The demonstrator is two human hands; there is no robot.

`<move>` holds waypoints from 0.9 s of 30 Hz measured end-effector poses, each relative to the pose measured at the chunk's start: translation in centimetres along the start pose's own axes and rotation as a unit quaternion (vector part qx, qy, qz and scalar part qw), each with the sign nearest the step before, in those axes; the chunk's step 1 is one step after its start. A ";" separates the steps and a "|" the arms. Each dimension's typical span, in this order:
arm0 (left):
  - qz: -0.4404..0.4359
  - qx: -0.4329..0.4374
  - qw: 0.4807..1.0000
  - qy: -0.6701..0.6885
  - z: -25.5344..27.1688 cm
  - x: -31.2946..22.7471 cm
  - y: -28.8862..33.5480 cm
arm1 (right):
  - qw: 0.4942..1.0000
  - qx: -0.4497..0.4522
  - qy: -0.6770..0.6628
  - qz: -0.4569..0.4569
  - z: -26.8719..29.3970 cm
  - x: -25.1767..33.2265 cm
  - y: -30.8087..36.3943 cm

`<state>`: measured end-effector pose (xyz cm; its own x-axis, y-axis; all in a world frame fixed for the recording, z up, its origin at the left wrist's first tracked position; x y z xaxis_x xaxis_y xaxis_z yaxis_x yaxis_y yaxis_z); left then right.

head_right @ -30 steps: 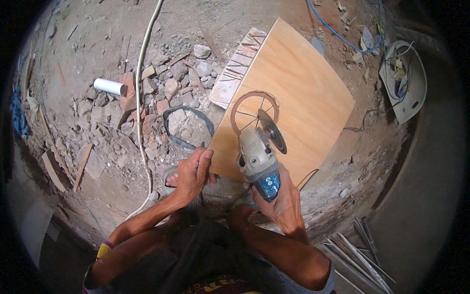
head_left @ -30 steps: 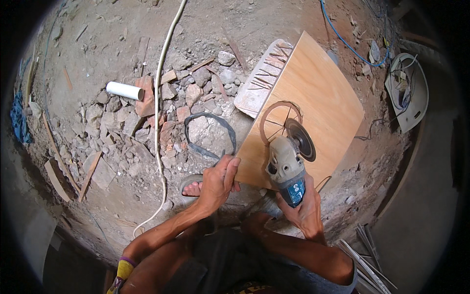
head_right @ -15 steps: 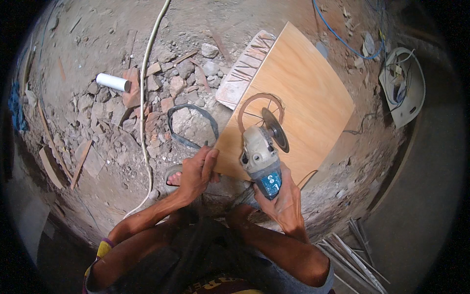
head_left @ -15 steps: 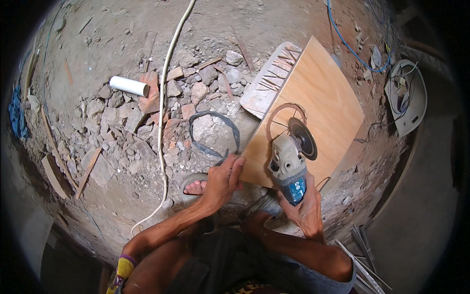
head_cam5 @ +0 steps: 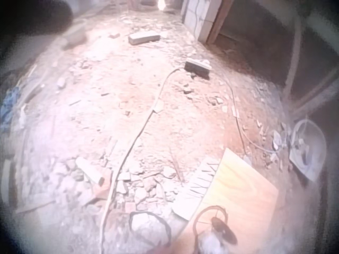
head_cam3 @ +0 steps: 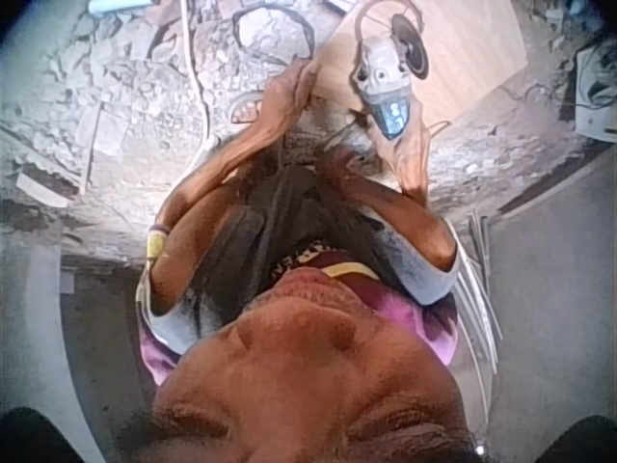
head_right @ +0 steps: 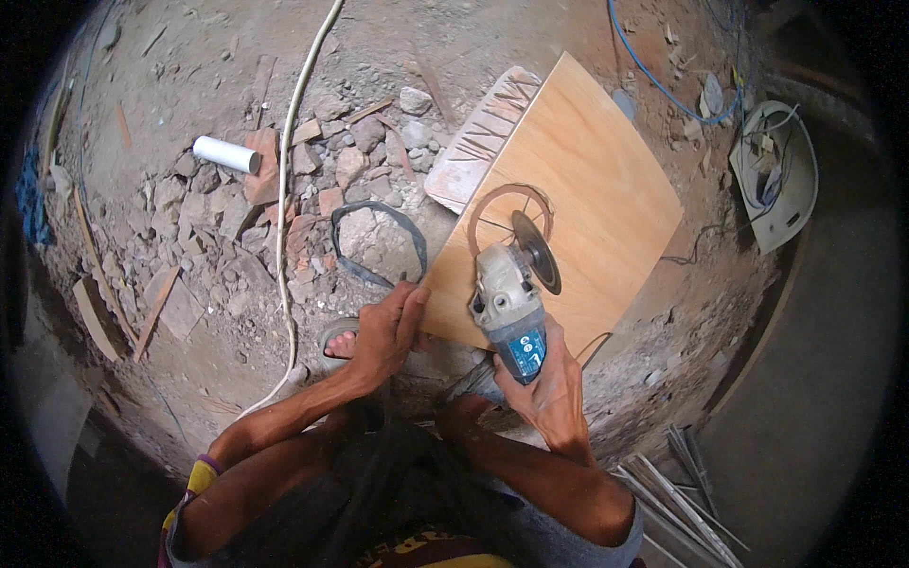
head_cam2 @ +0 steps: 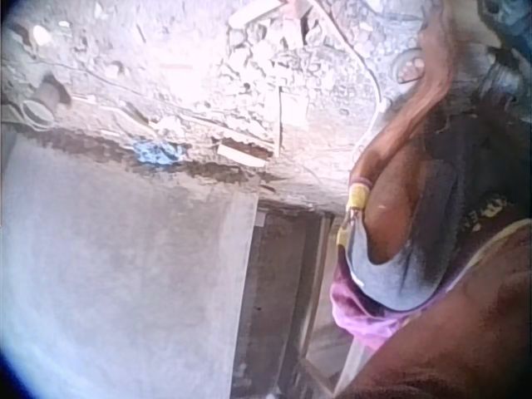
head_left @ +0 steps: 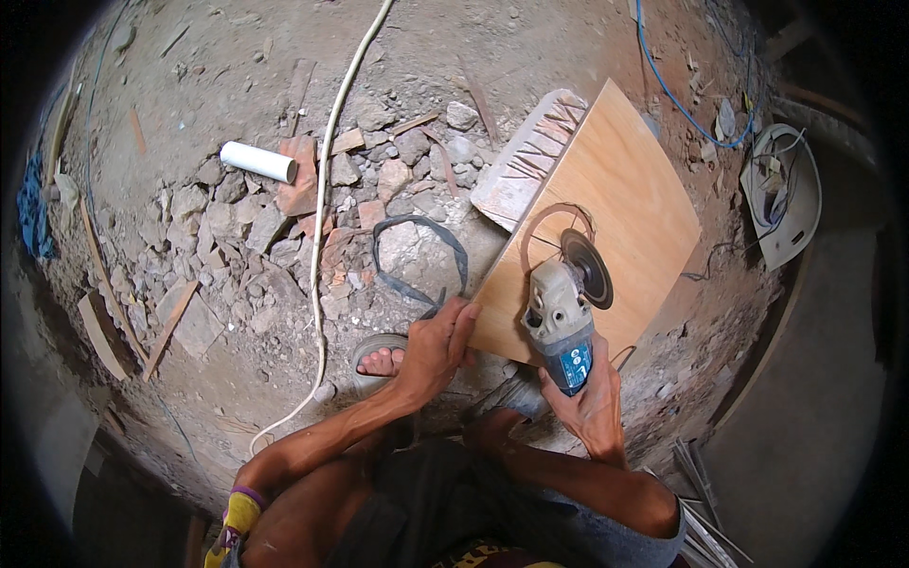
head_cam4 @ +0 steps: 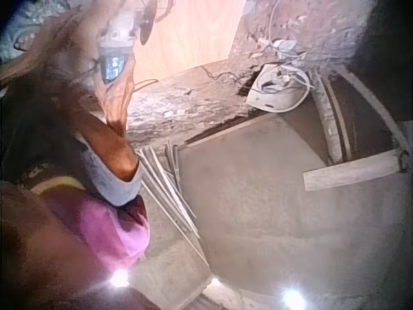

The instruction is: The person uses an angle grinder to cut a circular hole into a rectangular wooden board. They hold the board steady with one hand while guiding the grinder along a pre-marked circle with the other, progressively cutting through the wood until the center piece is removed.

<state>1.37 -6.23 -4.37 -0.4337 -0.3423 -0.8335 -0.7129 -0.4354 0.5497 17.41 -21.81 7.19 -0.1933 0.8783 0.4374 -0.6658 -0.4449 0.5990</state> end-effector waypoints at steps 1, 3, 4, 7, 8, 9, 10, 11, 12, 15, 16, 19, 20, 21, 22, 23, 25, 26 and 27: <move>-0.006 -0.005 1.000 0.002 0.0 -0.1 0.0 | 1.000 0.001 -0.001 -0.003 0.0 0.0 0.0; -0.019 -0.017 1.000 0.004 0.1 -0.3 -0.1 | 1.000 0.004 -0.002 -0.006 -0.1 0.0 -0.1; -0.021 -0.016 1.000 0.002 0.1 -0.3 0.0 | 1.000 0.005 -0.003 -0.007 -0.1 0.0 -0.1; -0.023 -0.014 1.000 -0.003 0.2 -0.1 0.0 | 1.000 0.005 0.009 0.000 0.0 0.4 0.1; -0.021 -0.012 1.000 -0.003 0.1 0.1 0.0 | 1.000 0.003 0.015 0.006 0.1 0.6 0.0; -0.019 -0.010 1.000 -0.003 0.1 0.1 0.0 | 1.000 0.003 0.011 0.010 0.1 0.6 -0.2; -0.021 -0.006 1.000 -0.001 0.1 0.1 0.1 | 1.000 0.004 0.008 0.011 0.0 0.4 -0.2; -0.023 -0.003 1.000 0.000 0.1 0.1 0.1 | 1.000 0.004 0.004 0.012 -0.1 0.3 -0.2; -0.025 0.001 1.000 0.002 0.1 0.1 0.1 | 1.000 0.002 0.006 0.012 0.0 0.4 -0.2; -0.033 0.002 0.999 -0.017 0.1 0.1 0.1 | 1.000 -0.001 0.007 0.011 -0.1 0.5 -0.2; -0.033 0.000 0.999 -0.016 0.1 0.0 0.0 | 1.000 0.000 0.006 0.011 -0.1 0.4 -0.2; -0.030 -0.002 1.000 -0.010 0.2 -0.1 0.1 | 1.000 0.001 0.004 0.005 -0.1 0.5 -0.3; -0.024 -0.002 1.000 -0.006 0.1 0.1 0.1 | 1.000 0.001 0.004 0.002 -0.1 0.6 -0.3; -0.019 -0.002 1.000 -0.002 0.1 0.3 0.1 | 1.000 0.001 0.003 0.001 -0.1 0.7 -0.4; -0.015 -0.002 1.000 -0.004 0.1 0.2 0.1 | 1.000 0.002 0.002 0.000 -0.1 0.8 -0.4; -0.011 -0.002 1.000 -0.005 0.2 0.1 0.1 | 1.000 0.002 0.001 0.000 -0.1 0.9 -0.4; -0.009 -0.004 1.000 -0.004 0.2 0.1 0.1 | 1.000 -0.002 0.006 0.000 -0.1 1.1 -0.4; -0.012 -0.007 1.000 -0.001 0.1 0.2 0.1 | 1.000 -0.003 0.009 0.000 -0.1 1.2 -0.4; -0.014 -0.009 1.000 0.001 0.1 0.3 0.1 | 1.000 -0.001 0.010 0.000 -0.1 1.2 -0.4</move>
<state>1.07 -6.27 -4.59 -0.4118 -0.3317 -0.8488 -0.7146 -0.4604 0.5266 17.36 -20.60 7.39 -0.2086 0.8812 0.4241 -0.6667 -0.4455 0.5976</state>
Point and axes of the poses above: each hand's wrist, its own y-axis away from the middle knuckle, its own z-axis out of the back of the hand, x = y × z, the point moved 5 cm from there along -y, towards the middle knuckle, and after that the axes turned 5 degrees about -z, right-handed, at the moved point
